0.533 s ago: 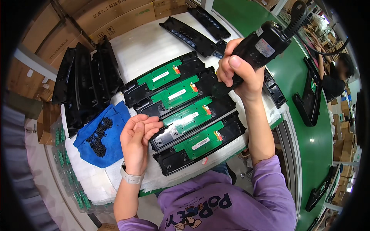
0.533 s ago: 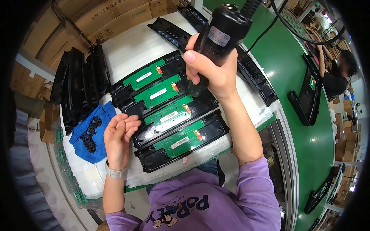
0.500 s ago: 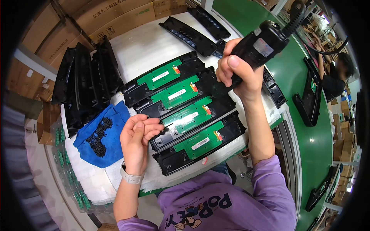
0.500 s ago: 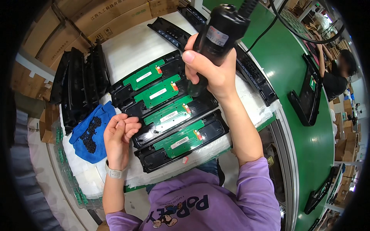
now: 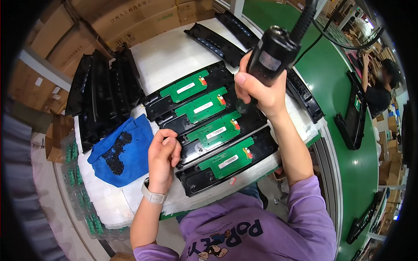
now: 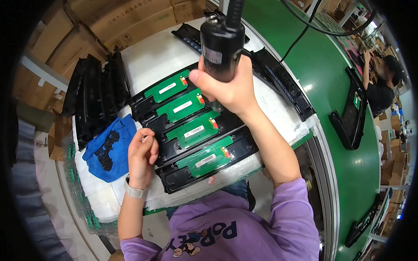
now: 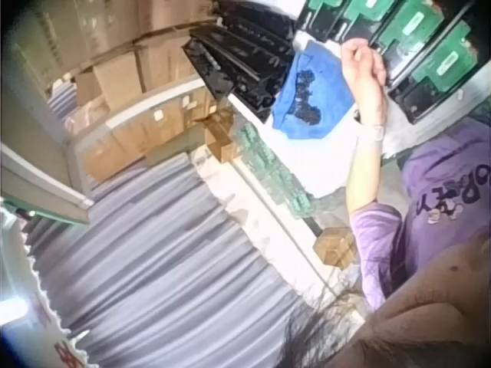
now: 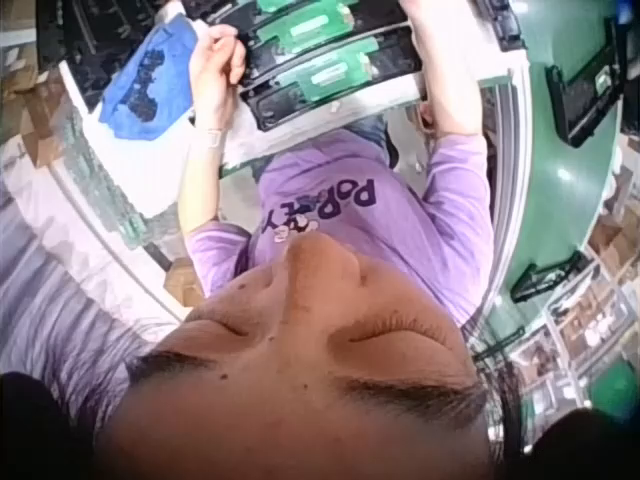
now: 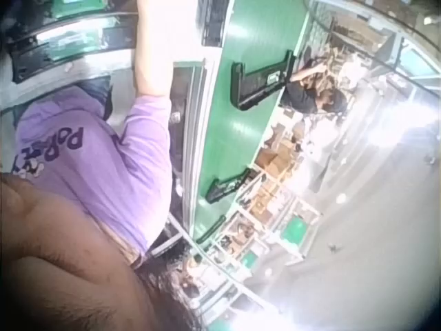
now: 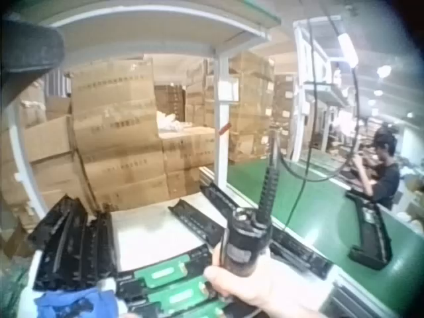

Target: The recorder is assembling components into toner cartridges using an electric screwdriver at a factory workbench.

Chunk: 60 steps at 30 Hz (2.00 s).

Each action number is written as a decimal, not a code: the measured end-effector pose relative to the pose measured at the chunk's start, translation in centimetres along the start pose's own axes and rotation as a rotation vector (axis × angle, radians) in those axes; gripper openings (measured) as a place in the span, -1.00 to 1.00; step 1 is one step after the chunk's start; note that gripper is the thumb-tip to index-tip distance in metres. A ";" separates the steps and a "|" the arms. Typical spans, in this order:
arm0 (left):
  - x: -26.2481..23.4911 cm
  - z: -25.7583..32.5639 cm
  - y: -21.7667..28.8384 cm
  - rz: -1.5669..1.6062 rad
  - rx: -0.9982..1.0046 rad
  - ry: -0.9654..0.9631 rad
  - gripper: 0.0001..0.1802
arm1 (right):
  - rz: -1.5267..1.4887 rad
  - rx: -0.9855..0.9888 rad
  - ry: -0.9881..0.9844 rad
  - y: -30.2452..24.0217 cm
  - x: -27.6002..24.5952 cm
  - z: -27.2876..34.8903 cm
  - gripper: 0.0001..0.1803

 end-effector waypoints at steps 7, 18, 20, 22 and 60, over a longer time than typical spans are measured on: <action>0.8 0.3 0.8 -0.039 0.071 -0.058 -0.89 | -0.318 -0.065 -0.052 -1.2 0.6 1.7 -0.67; 2.9 1.8 0.6 -0.103 0.065 -0.198 -0.94 | -0.968 -0.082 -0.156 -2.9 2.9 3.7 -0.60; 2.9 1.8 0.6 -0.112 0.064 -0.193 -0.95 | -0.950 -0.112 -0.176 -3.1 3.0 3.8 -0.60; 2.8 1.9 0.6 -0.121 0.062 -0.188 -0.95 | -0.951 -0.082 -0.174 -2.9 3.3 4.0 -0.61; -2.3 -0.7 1.2 0.136 0.095 -0.023 -0.76 | -0.229 0.052 -0.391 0.4 13.8 3.0 -0.79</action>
Point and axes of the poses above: each hand's wrist, its own z-axis away from the middle knuckle, its own x-axis out of the palm, y = z × x, the point moved 9 cm from there along -z, towards the middle knuckle, and after that the axes turned 8 degrees about y, right-handed, at the moved point
